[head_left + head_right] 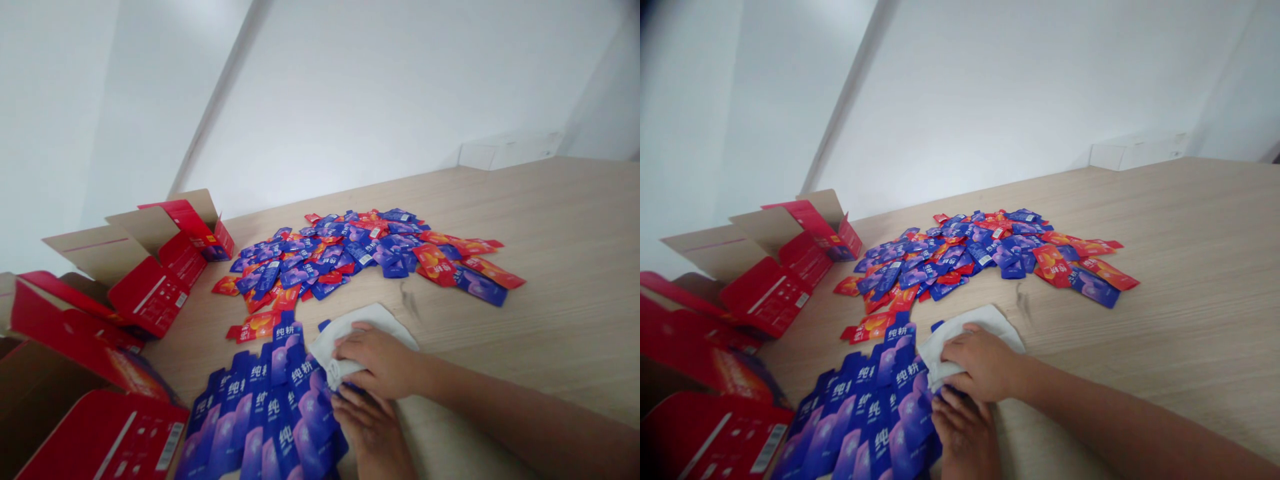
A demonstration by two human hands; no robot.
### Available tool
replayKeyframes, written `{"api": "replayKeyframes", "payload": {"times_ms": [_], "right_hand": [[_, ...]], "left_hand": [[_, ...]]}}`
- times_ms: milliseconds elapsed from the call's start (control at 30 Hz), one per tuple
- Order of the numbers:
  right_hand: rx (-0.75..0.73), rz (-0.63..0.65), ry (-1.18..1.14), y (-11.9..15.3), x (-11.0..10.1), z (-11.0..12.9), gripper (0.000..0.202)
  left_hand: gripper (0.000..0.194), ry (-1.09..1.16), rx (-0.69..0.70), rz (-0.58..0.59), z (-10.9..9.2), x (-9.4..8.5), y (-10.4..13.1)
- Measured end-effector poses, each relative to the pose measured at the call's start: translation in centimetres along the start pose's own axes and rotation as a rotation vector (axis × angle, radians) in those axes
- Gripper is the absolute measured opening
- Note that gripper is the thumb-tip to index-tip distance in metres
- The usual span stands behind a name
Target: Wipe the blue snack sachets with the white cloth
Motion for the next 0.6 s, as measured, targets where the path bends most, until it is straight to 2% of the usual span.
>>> {"api": "replayKeyframes", "payload": {"times_ms": [133, 267, 433, 567, 600], "right_hand": [[0.003, -0.002, 0.003, 0.03, -0.04, -0.01, 0.029], [0.008, 0.005, 0.016, 0.03, 0.04, -0.07, 0.031], [0.0, 0.008, 0.013, -0.03, 0.17, -0.11, 0.03], [-0.001, 0.002, 0.007, -0.03, 0.08, -0.12, 0.03], [-0.002, 0.003, 0.009, -0.02, 0.06, -0.1, 0.029]], "left_hand": [[0.033, 0.021, 0.071, -0.045, 0.02, -0.49, 0.01], [0.033, 0.046, 0.067, -0.046, 0.49, -0.7, -0.03], [0.035, 0.044, 0.079, -0.013, -0.13, -0.16, 0.04], [0.034, 0.059, 0.005, 0.006, -0.02, 0.17, 0.01], [0.034, 0.056, 0.023, -0.006, -0.04, 0.05, 0.0]]}}
Point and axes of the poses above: each hand's wrist, its own y-axis away from the middle knuckle, its own x-axis out of the palm, z = x × y, the point moved 6 cm from there along -y, towards the middle knuckle, and after that the axes turned 5 degrees about z, right-handed, at the moved point
